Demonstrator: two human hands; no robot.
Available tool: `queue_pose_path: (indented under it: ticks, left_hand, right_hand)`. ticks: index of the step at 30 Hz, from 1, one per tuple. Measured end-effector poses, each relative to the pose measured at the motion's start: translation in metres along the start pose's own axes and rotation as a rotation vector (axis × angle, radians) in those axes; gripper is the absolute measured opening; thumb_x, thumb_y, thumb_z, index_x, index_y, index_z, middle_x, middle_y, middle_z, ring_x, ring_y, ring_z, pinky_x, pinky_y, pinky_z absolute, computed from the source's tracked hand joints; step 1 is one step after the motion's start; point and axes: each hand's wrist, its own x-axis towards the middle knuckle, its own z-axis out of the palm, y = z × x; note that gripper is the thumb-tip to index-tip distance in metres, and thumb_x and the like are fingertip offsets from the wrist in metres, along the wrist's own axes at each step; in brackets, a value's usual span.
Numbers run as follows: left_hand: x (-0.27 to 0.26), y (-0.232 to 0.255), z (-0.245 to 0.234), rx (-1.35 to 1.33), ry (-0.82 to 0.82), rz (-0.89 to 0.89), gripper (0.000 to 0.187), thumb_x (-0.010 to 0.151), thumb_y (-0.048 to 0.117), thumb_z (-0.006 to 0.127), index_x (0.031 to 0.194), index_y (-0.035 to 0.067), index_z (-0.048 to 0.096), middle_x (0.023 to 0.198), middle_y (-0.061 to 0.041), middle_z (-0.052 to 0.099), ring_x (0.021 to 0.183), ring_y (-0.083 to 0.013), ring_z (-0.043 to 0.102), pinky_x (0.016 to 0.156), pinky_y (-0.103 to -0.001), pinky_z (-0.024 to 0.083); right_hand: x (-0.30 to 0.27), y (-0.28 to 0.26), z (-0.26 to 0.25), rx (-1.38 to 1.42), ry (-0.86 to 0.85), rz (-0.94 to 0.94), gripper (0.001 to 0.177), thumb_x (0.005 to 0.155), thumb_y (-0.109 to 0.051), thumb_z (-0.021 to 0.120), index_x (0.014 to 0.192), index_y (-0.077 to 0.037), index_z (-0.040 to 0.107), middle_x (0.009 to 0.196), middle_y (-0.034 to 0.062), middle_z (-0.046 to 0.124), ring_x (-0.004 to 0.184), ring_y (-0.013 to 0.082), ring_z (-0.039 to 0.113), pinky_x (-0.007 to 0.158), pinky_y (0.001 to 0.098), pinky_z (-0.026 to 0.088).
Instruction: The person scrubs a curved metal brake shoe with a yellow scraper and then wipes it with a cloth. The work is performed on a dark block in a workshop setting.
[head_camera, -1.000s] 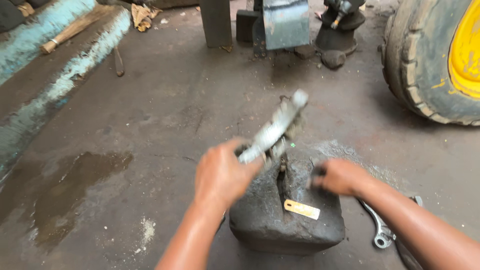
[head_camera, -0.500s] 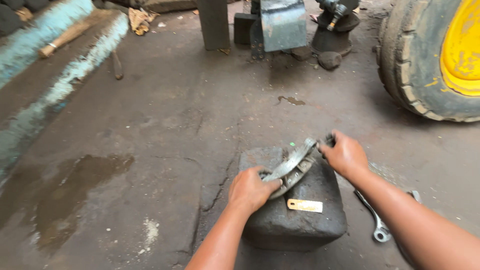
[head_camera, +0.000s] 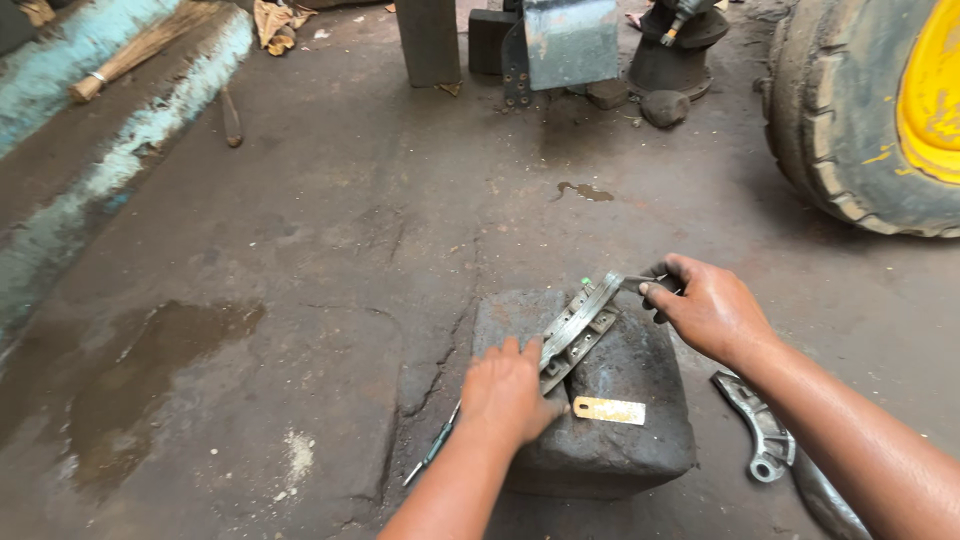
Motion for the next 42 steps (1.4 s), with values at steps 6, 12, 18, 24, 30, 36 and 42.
queue_pose_path:
  ticks: [6,12,18,24,30,36,42]
  left_hand:
    - [0.003,-0.007,-0.005,-0.183,0.05,-0.03,0.064,0.077,0.036,0.078,0.135,0.015,0.059,0.121,-0.018,0.064,0.111,-0.038,0.064,0.094,-0.049,0.051]
    - [0.008,0.007,-0.044,-0.391,0.068,-0.106,0.055,0.073,0.052,0.078,0.113,0.015,0.072,0.105,-0.015,0.075,0.105,-0.0346,0.07,0.09,-0.046,0.053]
    - [0.018,0.005,-0.063,-0.471,0.127,-0.185,0.056,0.072,0.057,0.079,0.102,0.009,0.076,0.103,-0.016,0.076,0.103,-0.0343,0.071,0.088,-0.045,0.053]
    - [0.026,0.008,-0.076,-0.731,0.267,-0.255,0.058,0.068,0.06,0.079,0.092,0.007,0.08,0.089,-0.015,0.079,0.089,-0.0311,0.077,0.08,-0.043,0.057]
    - [0.028,0.019,-0.094,-0.714,0.208,-0.363,0.063,0.069,0.062,0.079,0.089,0.003,0.079,0.085,-0.018,0.079,0.083,-0.0334,0.079,0.079,-0.044,0.058]
    - [0.036,0.016,-0.065,-0.76,0.558,-0.34,0.084,0.077,0.053,0.077,0.146,0.014,0.049,0.134,-0.02,0.064,0.124,-0.0371,0.062,0.101,-0.046,0.047]
    - [0.046,-0.01,-0.025,-0.845,0.526,-0.308,0.096,0.085,0.039,0.069,0.162,0.016,0.016,0.154,-0.022,0.044,0.139,-0.0378,0.047,0.111,-0.045,0.039]
  right_hand:
    - [-0.011,-0.013,0.015,-0.086,-0.086,-0.069,0.034,0.09,-0.039,0.067,0.118,-0.023,0.077,0.107,0.0069,0.077,0.094,0.0282,0.074,0.083,0.0442,0.057]
    - [-0.026,-0.008,0.04,-0.217,-0.071,-0.237,0.032,0.09,-0.036,0.063,0.117,-0.023,0.076,0.113,0.0037,0.073,0.103,0.0316,0.069,0.088,0.0457,0.054]
    - [-0.009,-0.012,0.045,-0.133,-0.106,-0.208,0.036,0.089,-0.035,0.064,0.117,-0.016,0.075,0.115,0.0064,0.072,0.107,0.0324,0.067,0.092,0.0456,0.052]
    - [0.002,-0.013,0.031,-0.005,-0.046,-0.294,0.037,0.086,-0.035,0.067,0.111,-0.009,0.074,0.111,0.0112,0.073,0.103,0.0356,0.068,0.087,0.0462,0.052]
    - [0.0,-0.03,0.012,0.191,-0.223,-0.046,0.034,0.092,-0.038,0.068,0.106,-0.009,0.077,0.083,0.0134,0.078,0.08,0.0298,0.076,0.078,0.0428,0.057]
    - [-0.001,-0.025,0.03,0.175,-0.235,-0.182,0.036,0.087,-0.041,0.069,0.111,-0.016,0.078,0.099,0.0086,0.08,0.091,0.0243,0.076,0.084,0.0387,0.056]
    - [0.015,-0.005,0.043,0.157,-0.162,-0.112,0.033,0.09,-0.041,0.067,0.113,-0.019,0.077,0.105,0.0088,0.08,0.097,0.0259,0.075,0.088,0.0393,0.055]
